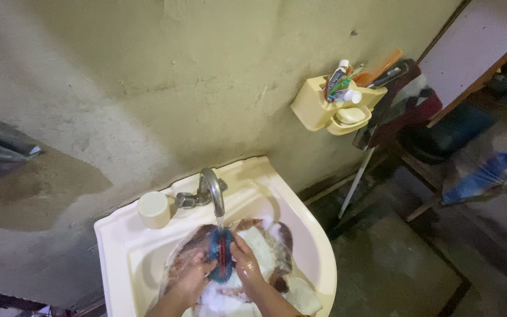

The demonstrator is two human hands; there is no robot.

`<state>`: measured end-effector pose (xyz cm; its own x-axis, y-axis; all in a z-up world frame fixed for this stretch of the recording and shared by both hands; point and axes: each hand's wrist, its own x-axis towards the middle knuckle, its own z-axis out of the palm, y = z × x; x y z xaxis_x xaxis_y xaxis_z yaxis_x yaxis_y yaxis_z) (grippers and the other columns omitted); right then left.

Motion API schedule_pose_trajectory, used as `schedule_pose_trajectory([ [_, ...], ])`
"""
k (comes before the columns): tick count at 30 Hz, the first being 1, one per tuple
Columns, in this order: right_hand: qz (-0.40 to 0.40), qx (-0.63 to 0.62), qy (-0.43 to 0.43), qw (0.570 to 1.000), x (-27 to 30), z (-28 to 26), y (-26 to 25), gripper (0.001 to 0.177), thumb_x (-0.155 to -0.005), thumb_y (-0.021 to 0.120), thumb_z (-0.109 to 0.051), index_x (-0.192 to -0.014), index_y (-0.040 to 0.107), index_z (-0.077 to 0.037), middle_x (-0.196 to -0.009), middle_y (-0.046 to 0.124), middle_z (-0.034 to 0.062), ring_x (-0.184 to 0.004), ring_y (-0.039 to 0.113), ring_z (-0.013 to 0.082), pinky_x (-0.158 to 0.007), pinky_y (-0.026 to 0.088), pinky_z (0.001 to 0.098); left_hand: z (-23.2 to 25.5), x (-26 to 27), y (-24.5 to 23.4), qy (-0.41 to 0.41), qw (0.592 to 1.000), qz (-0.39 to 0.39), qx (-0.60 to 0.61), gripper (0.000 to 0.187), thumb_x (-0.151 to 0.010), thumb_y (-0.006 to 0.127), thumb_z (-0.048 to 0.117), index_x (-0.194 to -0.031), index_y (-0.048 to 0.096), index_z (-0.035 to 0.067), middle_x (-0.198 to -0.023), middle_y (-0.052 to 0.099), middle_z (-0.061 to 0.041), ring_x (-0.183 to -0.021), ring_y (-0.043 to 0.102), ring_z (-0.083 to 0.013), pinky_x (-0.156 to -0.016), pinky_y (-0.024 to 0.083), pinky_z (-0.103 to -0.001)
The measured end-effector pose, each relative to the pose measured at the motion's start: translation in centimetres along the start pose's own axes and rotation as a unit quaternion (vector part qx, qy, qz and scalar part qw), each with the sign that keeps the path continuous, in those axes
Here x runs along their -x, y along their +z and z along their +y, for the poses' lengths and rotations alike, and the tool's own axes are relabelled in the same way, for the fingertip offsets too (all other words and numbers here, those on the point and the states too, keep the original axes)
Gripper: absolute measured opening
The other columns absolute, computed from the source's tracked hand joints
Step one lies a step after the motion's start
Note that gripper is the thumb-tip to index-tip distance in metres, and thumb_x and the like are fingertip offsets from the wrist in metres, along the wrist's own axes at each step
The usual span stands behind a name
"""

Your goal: The person washes two pieces of cloth in a sink by scrubbing them with a brush and soap, then rinsing them under running water.

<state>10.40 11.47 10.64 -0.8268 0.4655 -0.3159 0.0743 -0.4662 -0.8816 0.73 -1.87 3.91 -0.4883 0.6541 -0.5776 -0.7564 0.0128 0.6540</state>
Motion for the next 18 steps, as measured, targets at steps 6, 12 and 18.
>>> schedule_pose_trajectory([
  [6,-0.020,0.041,-0.036,0.998,-0.6,-0.5,-0.3,0.044,-0.102,0.048,-0.015,-0.144,0.057,-0.009,-0.120,0.070,0.0033,-0.107,0.063,0.0122,-0.099,0.048,0.0286,2.5,0.0,1.6,0.038,0.999,-0.021,0.016,0.044,-0.092,0.053,0.004,-0.135,0.059,0.015,-0.119,0.070,-0.006,-0.106,0.063,-0.0214,-0.094,0.048,-0.040],
  [12,-0.010,0.073,-0.051,0.996,-1.2,-1.8,0.7,0.040,-0.104,0.046,-0.015,-0.141,0.062,-0.008,-0.109,0.070,0.0041,-0.093,0.062,0.0113,-0.083,0.052,0.0287,5.6,1.8,3.7,0.054,0.998,-0.019,-0.022,0.044,-0.099,0.044,0.017,-0.141,0.058,0.018,-0.123,0.068,-0.002,-0.109,0.061,-0.0183,-0.095,0.047,-0.038],
  [18,0.016,0.198,-0.019,0.980,-0.2,-4.3,3.0,0.052,-0.096,0.061,-0.023,-0.146,0.050,-0.012,-0.112,0.068,0.0042,-0.098,0.065,0.0113,-0.084,0.056,0.0309,5.8,1.2,2.7,0.093,0.995,0.000,-0.037,0.042,-0.101,0.045,0.018,-0.141,0.057,0.015,-0.123,0.067,-0.004,-0.108,0.061,-0.0183,-0.095,0.047,-0.037],
])
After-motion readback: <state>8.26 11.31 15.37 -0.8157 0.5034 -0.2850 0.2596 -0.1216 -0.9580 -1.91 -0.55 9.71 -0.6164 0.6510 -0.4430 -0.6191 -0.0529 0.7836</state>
